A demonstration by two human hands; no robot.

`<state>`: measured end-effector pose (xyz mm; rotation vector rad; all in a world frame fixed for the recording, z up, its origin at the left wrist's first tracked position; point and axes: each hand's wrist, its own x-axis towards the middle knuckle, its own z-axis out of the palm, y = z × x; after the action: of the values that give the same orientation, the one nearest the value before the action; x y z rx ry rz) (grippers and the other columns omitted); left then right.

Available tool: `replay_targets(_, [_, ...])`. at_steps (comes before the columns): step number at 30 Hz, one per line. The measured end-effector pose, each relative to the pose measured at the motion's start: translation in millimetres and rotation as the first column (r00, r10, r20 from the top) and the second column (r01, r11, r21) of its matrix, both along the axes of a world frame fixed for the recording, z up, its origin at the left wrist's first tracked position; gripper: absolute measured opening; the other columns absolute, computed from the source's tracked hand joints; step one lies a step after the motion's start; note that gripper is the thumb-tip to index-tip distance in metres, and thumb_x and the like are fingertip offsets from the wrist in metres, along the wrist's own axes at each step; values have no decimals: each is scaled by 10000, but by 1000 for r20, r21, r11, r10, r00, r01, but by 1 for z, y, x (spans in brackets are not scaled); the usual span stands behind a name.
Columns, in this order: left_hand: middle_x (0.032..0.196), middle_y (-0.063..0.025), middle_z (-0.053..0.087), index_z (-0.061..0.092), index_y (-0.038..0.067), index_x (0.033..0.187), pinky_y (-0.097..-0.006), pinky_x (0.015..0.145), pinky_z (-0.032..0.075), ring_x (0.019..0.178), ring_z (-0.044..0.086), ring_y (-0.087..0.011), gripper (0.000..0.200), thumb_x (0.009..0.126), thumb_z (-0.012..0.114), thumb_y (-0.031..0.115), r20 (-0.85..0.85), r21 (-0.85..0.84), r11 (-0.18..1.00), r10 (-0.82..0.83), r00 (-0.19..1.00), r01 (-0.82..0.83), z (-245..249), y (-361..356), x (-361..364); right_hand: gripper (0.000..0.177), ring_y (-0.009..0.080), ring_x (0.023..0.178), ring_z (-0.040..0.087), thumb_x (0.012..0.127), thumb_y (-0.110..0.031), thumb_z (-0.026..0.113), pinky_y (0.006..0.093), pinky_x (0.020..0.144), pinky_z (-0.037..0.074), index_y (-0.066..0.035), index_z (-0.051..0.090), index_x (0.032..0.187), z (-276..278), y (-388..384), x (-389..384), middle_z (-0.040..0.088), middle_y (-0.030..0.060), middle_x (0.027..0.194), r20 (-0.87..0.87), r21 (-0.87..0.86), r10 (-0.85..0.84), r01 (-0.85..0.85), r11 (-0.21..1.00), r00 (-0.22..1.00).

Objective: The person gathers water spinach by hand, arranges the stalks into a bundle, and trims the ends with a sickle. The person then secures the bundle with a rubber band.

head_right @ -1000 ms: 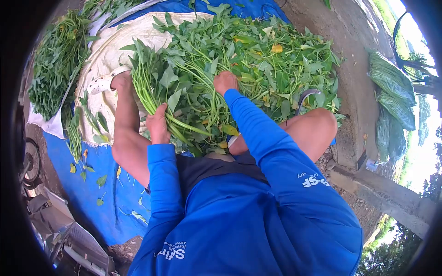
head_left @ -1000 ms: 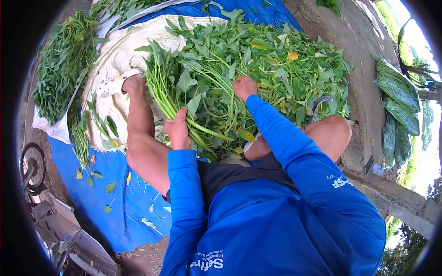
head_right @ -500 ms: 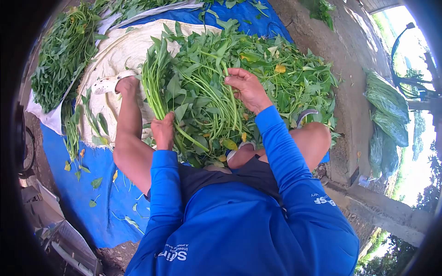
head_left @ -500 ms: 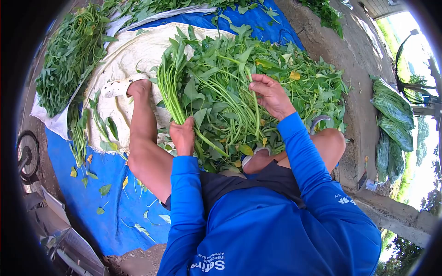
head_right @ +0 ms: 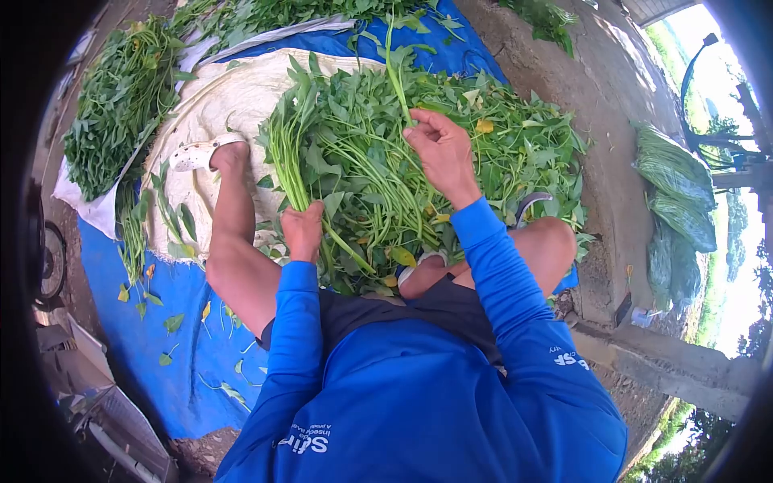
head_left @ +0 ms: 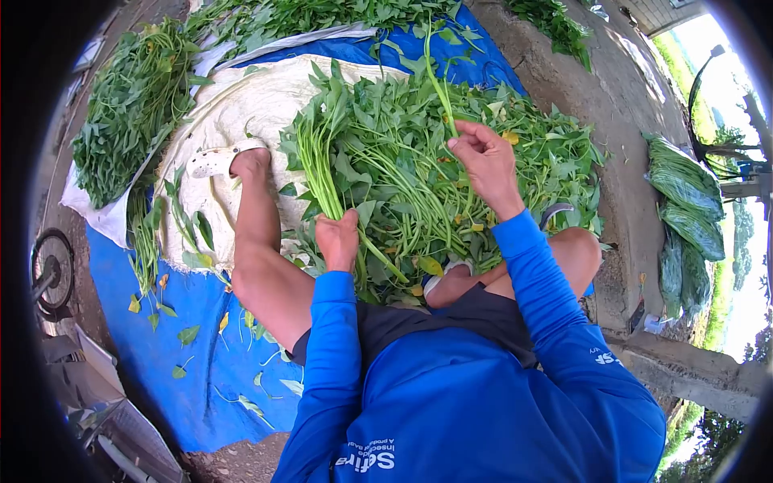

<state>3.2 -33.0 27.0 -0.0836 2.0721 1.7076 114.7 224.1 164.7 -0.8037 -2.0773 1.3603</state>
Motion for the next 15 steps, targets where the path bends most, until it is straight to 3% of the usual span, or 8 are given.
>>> replay_targets(2, [781,-78,678,624,-22,889,-356,668,507,682,600,-161,250,845,761,182,-34,-36,999,-7,999,6,8,7,3,327,196,874,713,959,-121,764,339,811,576,-25,761,1272,3,-9,-13,773,81,1046,89,299,-63,34,954,994])
replay_targets(4, [773,-60,697,686,-21,908,-349,615,497,658,612,-138,239,851,769,196,-48,-17,1000,-22,999,21,15,8,7,310,275,916,737,949,-129,747,382,845,581,-36,776,1244,-10,-14,-26,772,136,1072,92,623,-109,28,782,990])
replay_targets(5, [809,-58,719,701,-6,915,-334,628,505,680,633,-135,223,879,780,200,-7,-8,1000,-24,1000,24,12,11,8,301,363,988,733,945,-145,726,428,891,577,-46,786,1224,-17,-20,-31,754,190,1124,147,607,-117,3,794,982])
replay_targets(8, [798,-30,667,645,12,911,-326,657,482,680,558,-127,244,885,781,212,157,272,962,-16,988,-28,12,22,16,315,402,983,705,922,-156,740,478,885,557,-72,787,1221,-53,-61,-29,736,194,1057,213,327,42,-112,938,976])
replay_targets(10, [838,-13,687,694,27,988,-310,638,477,709,579,-102,205,936,772,210,276,325,946,-98,956,2,-3,18,18,341,326,943,733,933,-182,764,434,869,569,-19,774,1231,-87,-94,-14,767,178,1039,326,-12,180,-186,983,928])
replay_targets(11, [919,-33,731,722,31,1099,-334,653,537,760,650,-124,220,972,763,206,338,461,886,-116,934,-57,-17,18,22,354,294,925,735,934,-182,773,415,860,570,2,767,1236,-107,-107,-6,774,168,1031,327,-145,214,-175,974,920])
replay_targets(15, [1070,-82,762,704,24,1206,-383,776,636,886,748,-210,331,1015,761,289,547,477,875,-225,807,-79,-37,6,28,377,190,897,715,938,-154,799,347,827,569,72,743,1234,-143,-125,10,786,132,1034,318,-457,188,-23,889,929])
